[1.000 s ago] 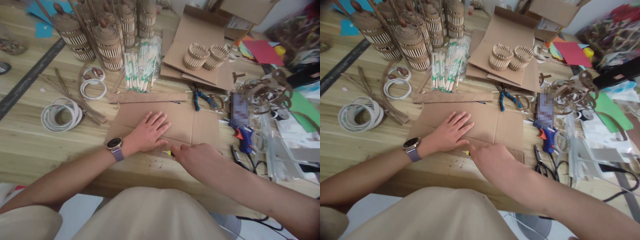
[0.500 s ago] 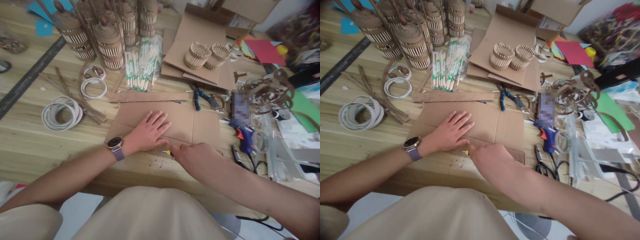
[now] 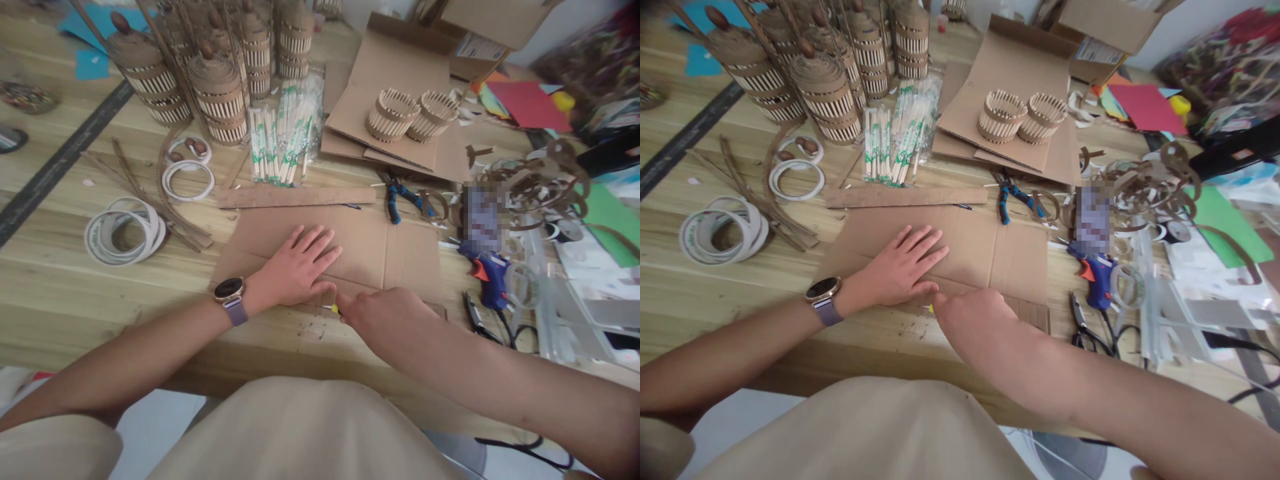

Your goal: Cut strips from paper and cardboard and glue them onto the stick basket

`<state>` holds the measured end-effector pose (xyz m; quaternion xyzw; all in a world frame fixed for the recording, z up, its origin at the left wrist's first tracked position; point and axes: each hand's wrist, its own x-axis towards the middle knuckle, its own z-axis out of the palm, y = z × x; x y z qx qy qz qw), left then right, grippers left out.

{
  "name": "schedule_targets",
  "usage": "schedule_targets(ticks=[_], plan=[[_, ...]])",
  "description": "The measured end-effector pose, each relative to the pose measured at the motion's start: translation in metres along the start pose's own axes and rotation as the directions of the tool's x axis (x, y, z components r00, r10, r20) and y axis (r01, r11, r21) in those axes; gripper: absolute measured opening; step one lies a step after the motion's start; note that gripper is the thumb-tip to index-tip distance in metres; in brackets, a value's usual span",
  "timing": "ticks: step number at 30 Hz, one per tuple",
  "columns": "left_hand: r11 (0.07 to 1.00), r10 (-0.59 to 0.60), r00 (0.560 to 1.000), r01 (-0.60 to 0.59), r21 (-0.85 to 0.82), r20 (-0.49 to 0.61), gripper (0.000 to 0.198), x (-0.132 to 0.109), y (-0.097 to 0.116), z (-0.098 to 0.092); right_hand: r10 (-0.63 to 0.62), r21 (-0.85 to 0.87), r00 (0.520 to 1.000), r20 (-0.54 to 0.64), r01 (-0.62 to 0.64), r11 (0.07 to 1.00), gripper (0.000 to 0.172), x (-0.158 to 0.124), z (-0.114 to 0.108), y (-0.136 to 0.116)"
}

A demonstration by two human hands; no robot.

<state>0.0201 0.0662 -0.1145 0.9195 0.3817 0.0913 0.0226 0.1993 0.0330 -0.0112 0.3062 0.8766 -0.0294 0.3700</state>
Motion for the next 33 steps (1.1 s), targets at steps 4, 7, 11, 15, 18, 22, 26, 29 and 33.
schedule_targets(ticks=[4,7,11,15,18,22,26,29,33], plan=[[1.000,0.005,1.000,-0.005,-0.007,0.002,0.068,0.000,-0.001,0.001,-0.014,-0.023,0.999,-0.034,0.013,1.000,0.059,0.000,0.007,0.000],[1.000,0.008,1.000,-0.008,-0.013,0.006,0.070,-0.001,-0.002,0.001,-0.005,-0.022,1.000,-0.026,0.005,1.000,0.058,0.000,0.009,0.000],[1.000,0.012,1.000,-0.012,-0.018,0.021,0.070,-0.001,-0.003,0.000,0.009,0.003,1.000,-0.017,-0.009,1.000,0.055,-0.001,0.007,-0.001],[0.999,0.015,1.000,-0.015,-0.036,0.015,0.070,-0.001,-0.003,-0.001,0.010,0.026,1.000,0.004,-0.010,1.000,0.051,-0.003,0.006,0.001],[0.999,0.012,1.000,-0.012,-0.048,0.011,0.069,-0.002,-0.003,-0.001,0.016,0.050,1.000,0.011,-0.017,0.999,0.042,-0.005,0.007,0.003],[0.999,0.014,1.000,-0.014,-0.048,0.014,0.069,-0.002,-0.003,-0.001,0.047,0.070,0.997,0.066,-0.052,0.996,0.039,-0.007,0.008,0.005],[0.999,0.018,0.999,-0.017,-0.046,0.027,0.069,-0.002,-0.003,-0.003,0.070,0.076,0.993,0.095,-0.077,0.994,0.040,-0.011,0.011,0.007],[0.999,0.012,0.999,-0.011,-0.045,0.035,0.068,-0.001,-0.004,-0.003,0.073,0.069,0.990,0.120,-0.082,0.994,0.038,-0.013,0.012,0.009],[0.999,0.012,0.999,-0.010,-0.049,0.041,0.068,-0.001,-0.004,-0.004,0.076,0.086,0.988,0.136,-0.088,0.992,0.036,-0.016,0.011,0.011]])
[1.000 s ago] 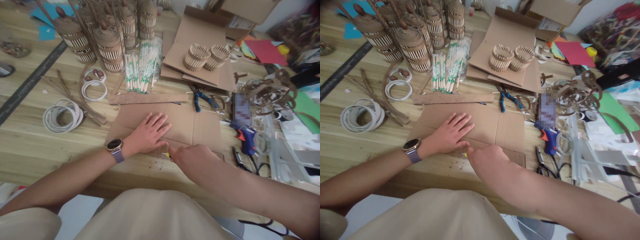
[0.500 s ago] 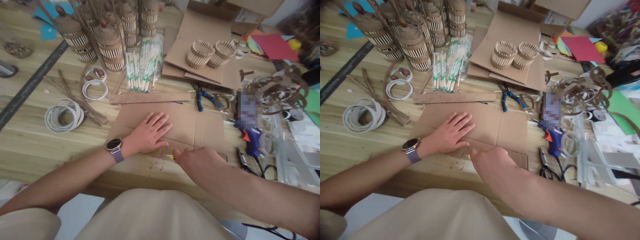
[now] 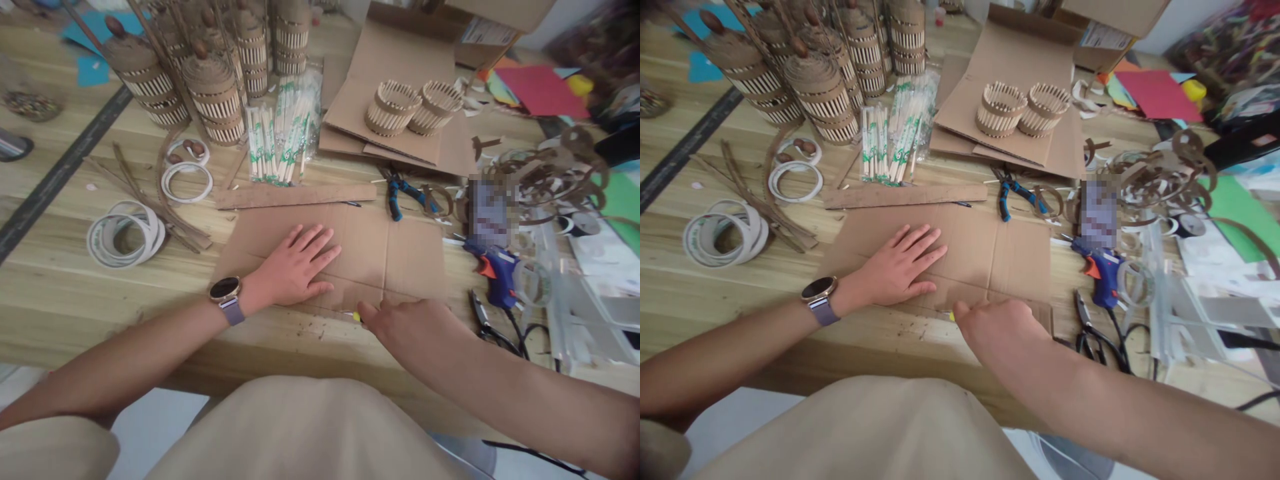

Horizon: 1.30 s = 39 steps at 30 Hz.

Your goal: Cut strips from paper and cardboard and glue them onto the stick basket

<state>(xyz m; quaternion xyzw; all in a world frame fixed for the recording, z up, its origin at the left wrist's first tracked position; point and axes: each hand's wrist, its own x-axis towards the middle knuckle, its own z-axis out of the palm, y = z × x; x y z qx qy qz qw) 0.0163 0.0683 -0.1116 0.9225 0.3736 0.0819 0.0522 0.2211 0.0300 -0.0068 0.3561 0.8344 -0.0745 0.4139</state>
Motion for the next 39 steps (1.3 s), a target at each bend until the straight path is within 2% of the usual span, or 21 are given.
schedule_targets(ticks=[7,11,16,22,29,34,39], plan=[[0.999,-0.022,0.997,0.024,0.024,-0.069,0.055,0.000,0.007,-0.006,-0.003,0.010,0.995,-0.100,0.004,1.000,0.035,0.001,0.001,-0.004],[0.998,-0.049,0.997,0.051,0.027,-0.063,0.054,-0.001,0.006,-0.004,-0.024,-0.006,0.986,-0.164,0.024,1.000,0.037,0.009,-0.005,-0.011],[0.997,-0.077,0.996,0.077,0.013,-0.053,0.057,-0.003,0.002,0.003,-0.042,-0.035,0.989,-0.139,0.037,0.999,0.040,0.013,-0.011,-0.014],[0.997,-0.073,0.996,0.074,0.003,-0.050,0.060,-0.004,0.002,0.001,-0.091,-0.079,0.987,-0.131,0.081,0.994,0.049,0.012,-0.013,-0.012],[0.997,-0.081,0.996,0.081,-0.006,-0.046,0.059,-0.004,0.003,0.000,-0.133,-0.081,0.970,-0.203,0.118,0.990,0.053,0.013,0.003,-0.006],[0.997,-0.082,0.996,0.082,0.001,-0.038,0.059,-0.004,0.003,-0.001,-0.067,-0.034,0.987,-0.148,0.063,0.997,0.037,0.011,0.005,-0.004],[0.996,-0.091,0.995,0.091,-0.005,-0.040,0.058,-0.005,0.002,0.000,-0.031,0.024,0.995,-0.095,0.034,0.999,0.042,0.009,0.003,-0.003]])
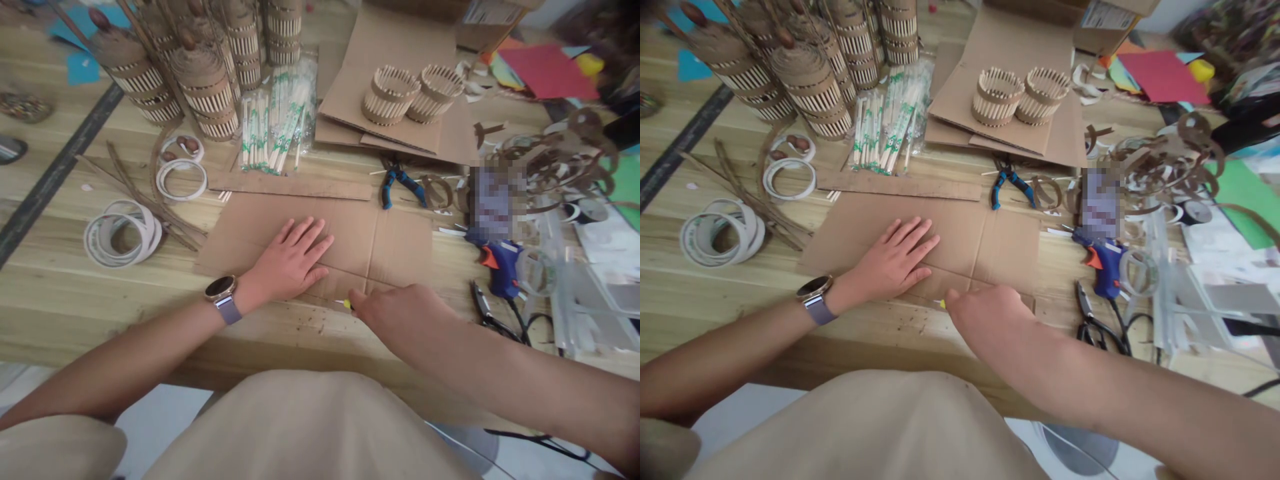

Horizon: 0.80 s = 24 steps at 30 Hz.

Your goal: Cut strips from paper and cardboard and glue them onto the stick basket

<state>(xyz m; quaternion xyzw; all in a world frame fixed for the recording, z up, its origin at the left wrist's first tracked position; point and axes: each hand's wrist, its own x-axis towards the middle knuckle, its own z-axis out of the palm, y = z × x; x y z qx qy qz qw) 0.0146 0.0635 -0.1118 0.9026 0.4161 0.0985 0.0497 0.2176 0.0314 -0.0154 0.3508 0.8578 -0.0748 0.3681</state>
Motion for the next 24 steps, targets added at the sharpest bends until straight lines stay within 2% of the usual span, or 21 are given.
schedule_targets(ticks=[7,13,24], plan=[[1.000,-0.001,1.000,0.001,-0.003,-0.007,0.058,0.000,0.000,0.001,0.013,-0.034,1.000,-0.006,-0.013,0.999,0.043,-0.004,0.007,0.003],[1.000,-0.001,1.000,0.001,0.007,-0.002,0.058,0.000,0.000,0.001,0.036,0.013,0.997,0.074,-0.037,0.999,0.039,-0.010,0.002,0.007],[1.000,-0.002,1.000,0.002,0.020,0.012,0.058,0.000,0.000,0.000,0.046,0.013,0.999,0.008,-0.046,0.999,0.038,-0.018,0.006,0.011]])
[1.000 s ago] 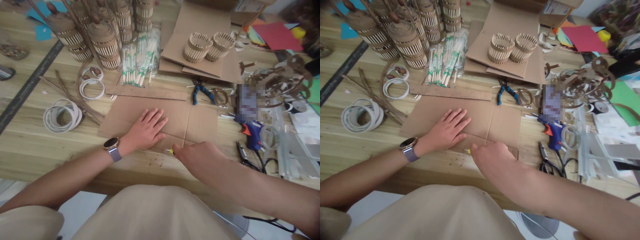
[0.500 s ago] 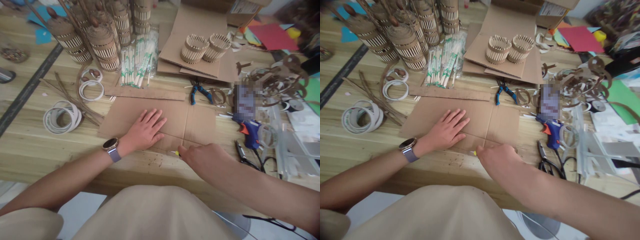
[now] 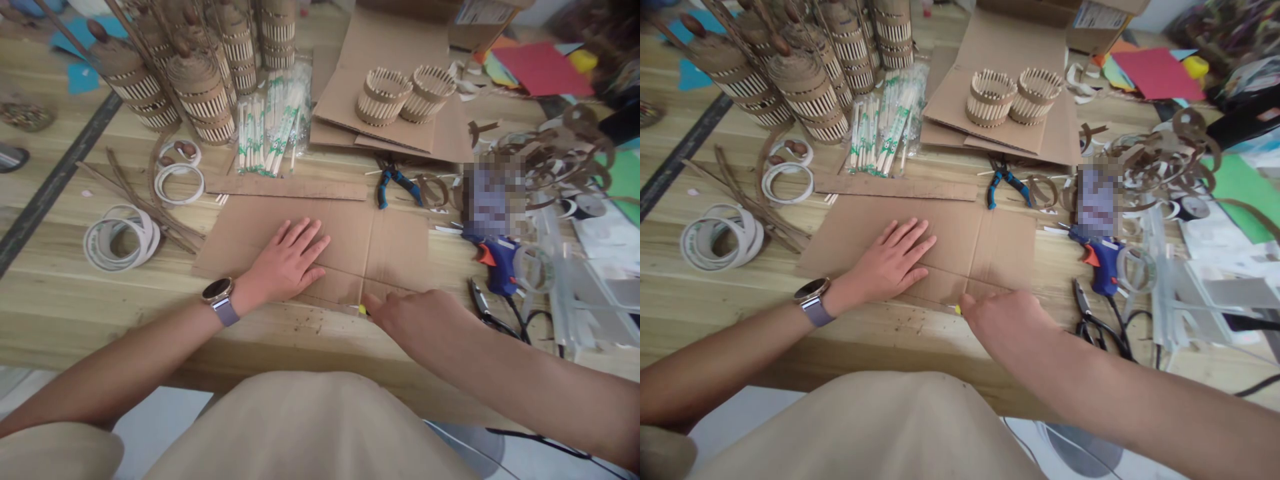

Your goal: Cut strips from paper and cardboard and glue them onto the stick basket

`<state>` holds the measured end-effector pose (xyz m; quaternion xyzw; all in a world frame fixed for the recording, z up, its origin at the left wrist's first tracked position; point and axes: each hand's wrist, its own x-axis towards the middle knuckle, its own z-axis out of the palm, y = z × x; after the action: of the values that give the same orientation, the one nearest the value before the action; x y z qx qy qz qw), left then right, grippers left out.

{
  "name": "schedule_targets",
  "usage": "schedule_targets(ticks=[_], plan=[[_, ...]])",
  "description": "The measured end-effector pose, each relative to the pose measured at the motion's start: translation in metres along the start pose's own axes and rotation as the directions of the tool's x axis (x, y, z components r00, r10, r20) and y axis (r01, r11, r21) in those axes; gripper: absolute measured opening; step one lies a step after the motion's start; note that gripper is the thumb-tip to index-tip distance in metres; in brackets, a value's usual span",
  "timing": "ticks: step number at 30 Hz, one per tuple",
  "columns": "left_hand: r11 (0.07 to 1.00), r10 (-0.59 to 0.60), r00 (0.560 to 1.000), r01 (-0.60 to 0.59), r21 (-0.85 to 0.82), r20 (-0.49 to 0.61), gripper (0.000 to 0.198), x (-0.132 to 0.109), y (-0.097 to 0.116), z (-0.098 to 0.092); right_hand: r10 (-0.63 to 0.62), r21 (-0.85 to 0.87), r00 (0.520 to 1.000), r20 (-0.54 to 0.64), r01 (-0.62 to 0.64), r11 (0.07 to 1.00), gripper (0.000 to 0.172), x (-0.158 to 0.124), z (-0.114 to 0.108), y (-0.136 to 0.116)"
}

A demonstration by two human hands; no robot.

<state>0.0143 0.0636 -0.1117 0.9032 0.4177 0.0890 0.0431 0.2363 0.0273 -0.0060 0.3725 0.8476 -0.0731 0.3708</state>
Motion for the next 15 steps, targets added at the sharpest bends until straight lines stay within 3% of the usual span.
schedule_targets(ticks=[3,6,15], plan=[[1.000,0.001,1.000,-0.001,-0.003,0.008,0.059,0.0003,0.0004,-0.0002,0.021,-0.016,1.000,-0.010,-0.021,1.000,0.033,-0.0007,0.0045,0.0021],[1.000,-0.006,1.000,0.006,0.000,0.020,0.059,0.0005,0.0008,-0.0007,0.028,-0.010,0.998,0.064,-0.028,1.000,0.029,0.0003,0.0069,0.0046],[1.000,-0.014,0.999,0.014,0.004,0.036,0.059,0.0006,0.0009,-0.0020,0.030,-0.010,0.993,0.115,-0.029,1.000,0.035,-0.0023,0.0092,0.0079]])
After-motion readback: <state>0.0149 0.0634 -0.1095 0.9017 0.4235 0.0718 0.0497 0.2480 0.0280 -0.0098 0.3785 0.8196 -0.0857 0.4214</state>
